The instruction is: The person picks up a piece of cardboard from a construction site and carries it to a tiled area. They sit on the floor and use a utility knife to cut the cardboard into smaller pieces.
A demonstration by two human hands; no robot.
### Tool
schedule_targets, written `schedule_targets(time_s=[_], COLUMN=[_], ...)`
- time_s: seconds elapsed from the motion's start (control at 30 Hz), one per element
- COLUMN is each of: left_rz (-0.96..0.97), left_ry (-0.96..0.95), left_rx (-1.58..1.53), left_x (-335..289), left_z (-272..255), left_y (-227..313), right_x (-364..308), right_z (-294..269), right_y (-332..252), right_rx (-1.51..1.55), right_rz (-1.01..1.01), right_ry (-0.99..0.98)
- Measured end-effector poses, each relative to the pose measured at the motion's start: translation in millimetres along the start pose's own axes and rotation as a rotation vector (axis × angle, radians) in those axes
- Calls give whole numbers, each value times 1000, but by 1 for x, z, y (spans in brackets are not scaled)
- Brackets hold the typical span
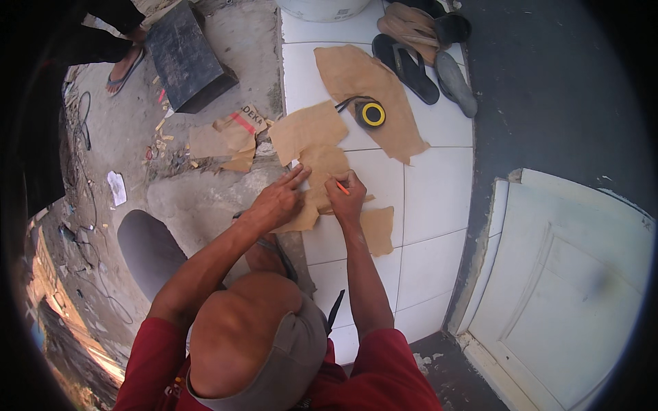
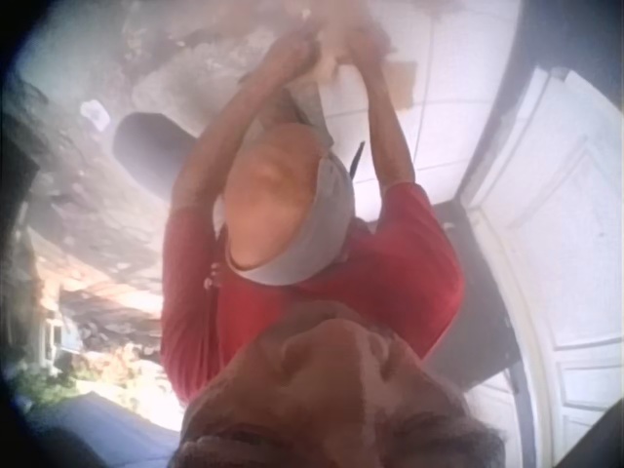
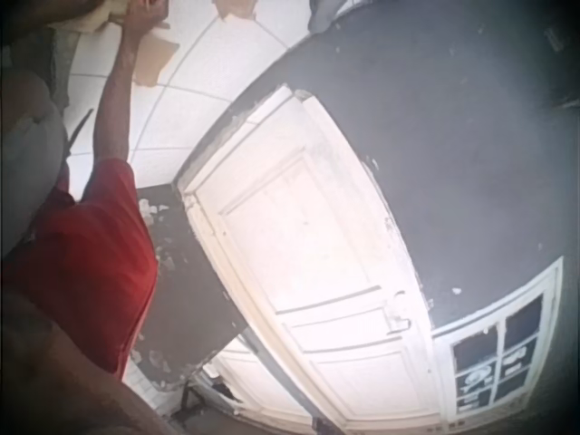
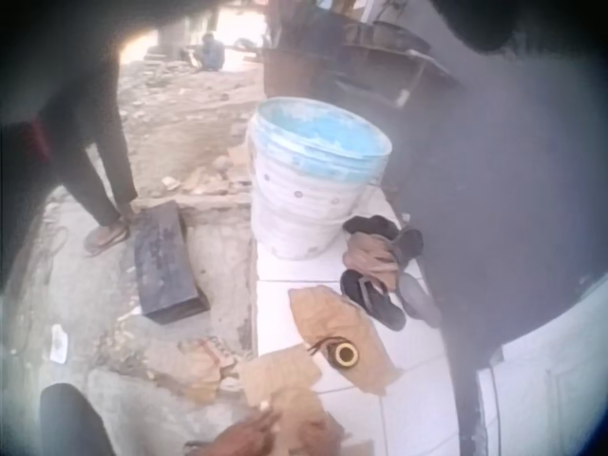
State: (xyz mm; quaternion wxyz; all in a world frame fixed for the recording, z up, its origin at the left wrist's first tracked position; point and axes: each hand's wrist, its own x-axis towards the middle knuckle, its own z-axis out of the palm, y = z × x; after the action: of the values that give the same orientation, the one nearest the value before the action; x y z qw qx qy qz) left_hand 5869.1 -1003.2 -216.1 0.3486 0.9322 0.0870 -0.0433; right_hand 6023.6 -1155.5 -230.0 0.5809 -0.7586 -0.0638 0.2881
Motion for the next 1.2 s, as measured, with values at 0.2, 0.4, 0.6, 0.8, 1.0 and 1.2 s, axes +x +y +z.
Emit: schedule_targets(time_s=[0.2, 0.4, 0.6, 0.8, 1.0, 1.2], left_rz=[-13, -10, 15, 19, 34, 31], left_ry=[-6, -8, 31, 13, 48, 0], left_rx=[-12, 4, 17, -10, 11, 123], left_x=[0, -1, -1, -2, 2, -1], left_z=[-1, -2, -3, -4, -4, -8], left_y=[1, 2, 2, 4, 1, 6], right_x=[2, 0, 5, 1, 7, 10], right_z=[0, 3, 6, -9, -10, -6], right_y=[2, 2, 1, -12, -8, 3], right_rx=[-21, -72, 45, 94, 19, -65], right_rz=[-22, -32, -31, -25, -111, -168], right_ry=[-42, -9, 13, 98, 4, 14])
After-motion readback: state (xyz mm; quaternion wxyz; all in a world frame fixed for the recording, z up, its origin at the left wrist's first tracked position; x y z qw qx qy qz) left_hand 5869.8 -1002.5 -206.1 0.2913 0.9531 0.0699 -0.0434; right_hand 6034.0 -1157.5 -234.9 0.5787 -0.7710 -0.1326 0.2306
